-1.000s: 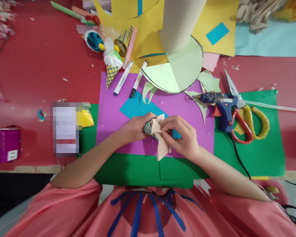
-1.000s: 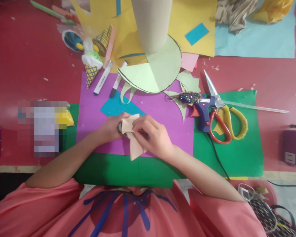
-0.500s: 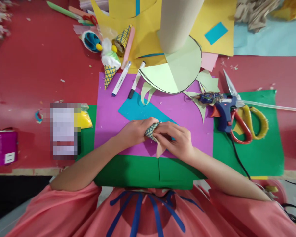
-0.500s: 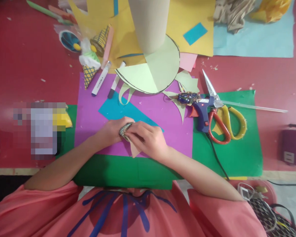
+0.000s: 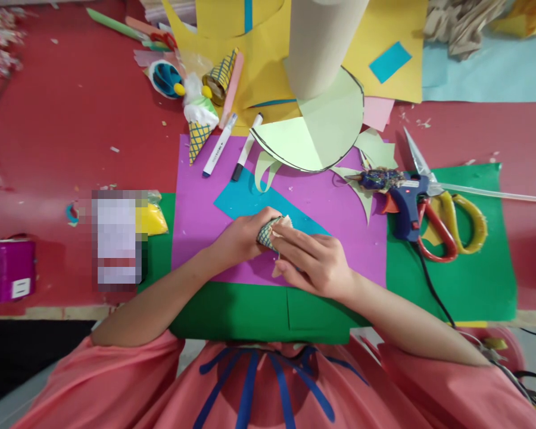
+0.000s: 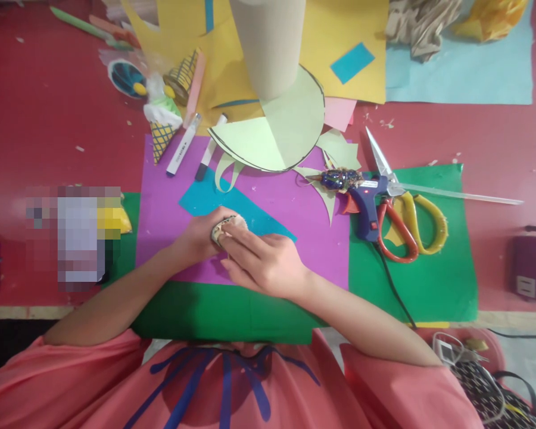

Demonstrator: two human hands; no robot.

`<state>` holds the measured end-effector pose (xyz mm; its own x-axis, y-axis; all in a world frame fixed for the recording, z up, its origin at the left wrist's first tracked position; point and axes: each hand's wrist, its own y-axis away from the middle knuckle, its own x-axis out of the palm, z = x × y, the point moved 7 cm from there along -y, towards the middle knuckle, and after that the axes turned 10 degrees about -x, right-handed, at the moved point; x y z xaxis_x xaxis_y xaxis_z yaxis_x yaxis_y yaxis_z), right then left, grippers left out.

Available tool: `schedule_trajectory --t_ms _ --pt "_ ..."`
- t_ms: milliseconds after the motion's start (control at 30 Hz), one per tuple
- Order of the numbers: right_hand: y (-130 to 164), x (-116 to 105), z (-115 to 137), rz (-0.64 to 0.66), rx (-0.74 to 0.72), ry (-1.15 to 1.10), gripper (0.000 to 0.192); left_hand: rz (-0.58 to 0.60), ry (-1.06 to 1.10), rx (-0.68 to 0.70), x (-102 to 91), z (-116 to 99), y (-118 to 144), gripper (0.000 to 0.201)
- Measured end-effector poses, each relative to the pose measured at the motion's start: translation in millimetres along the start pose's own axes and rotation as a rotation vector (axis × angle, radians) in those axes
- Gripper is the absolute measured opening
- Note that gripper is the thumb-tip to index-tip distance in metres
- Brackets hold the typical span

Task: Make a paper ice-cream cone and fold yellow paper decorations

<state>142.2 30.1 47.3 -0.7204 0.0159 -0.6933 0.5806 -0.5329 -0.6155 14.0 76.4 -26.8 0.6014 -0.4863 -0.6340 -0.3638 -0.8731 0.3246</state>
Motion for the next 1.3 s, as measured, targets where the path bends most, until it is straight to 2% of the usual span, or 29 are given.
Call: schedule_trajectory --t_ms 233,367,467,600,667,733,867,933,1100,1300 --pt "-4.0 6.6 -3.6 0.067 0.041 -0.076 0.031 0.057 -0.049 -0.017 1.5 -4.6 1.4 0.031" --pt "-4.9 5.5 -2.8 0.103 0.026 -0.054 0.033 0.032 -0.033 0.010 -0.1 -5.7 1.1 0.029" --pt "-2.7 -4.6 -5.3 0.032 0.016 -0.046 0.033 -0.007 0.023 0.012 -3.4 -3.8 -0.1 0.028" --pt "0.7 -21.7 -18.5 -0.108 0.091 0.007 0.040 -0.086 0.068 -0.018 -10.5 -0.2 -0.1 0.028" --pt "0.5 -20.9 -22.1 -0.093 0.114 -0.008 0.044 -0.125 0.072 -0.046 -14.2 0.9 1.0 0.027" --pt "0.5 -17.6 -22.3 -0.090 0.130 -0.045 0.039 -0.154 0.067 -0.052 -16.9 -0.2 2.5 0.027" --pt "6.2 -17.2 -19.0 -0.244 0.147 -0.105 0.031 -0.158 0.052 0.013 -14.9 -5.2 4.4 0.028" --pt "9.0 -14.6 -16.2 -0.262 0.112 -0.108 0.030 -0.141 0.022 0.026 -10.7 -4.1 4.3 0.031" --pt "9.1 -6.4 -11.0 -0.133 0.014 -0.100 0.022 -0.101 -0.100 -0.017 -2.2 5.4 4.7 0.034" --pt "3.8 -0.8 -7.4 -0.007 0.020 -0.114 0.029 -0.105 -0.095 -0.030 -3.3 8.5 4.4 0.029"
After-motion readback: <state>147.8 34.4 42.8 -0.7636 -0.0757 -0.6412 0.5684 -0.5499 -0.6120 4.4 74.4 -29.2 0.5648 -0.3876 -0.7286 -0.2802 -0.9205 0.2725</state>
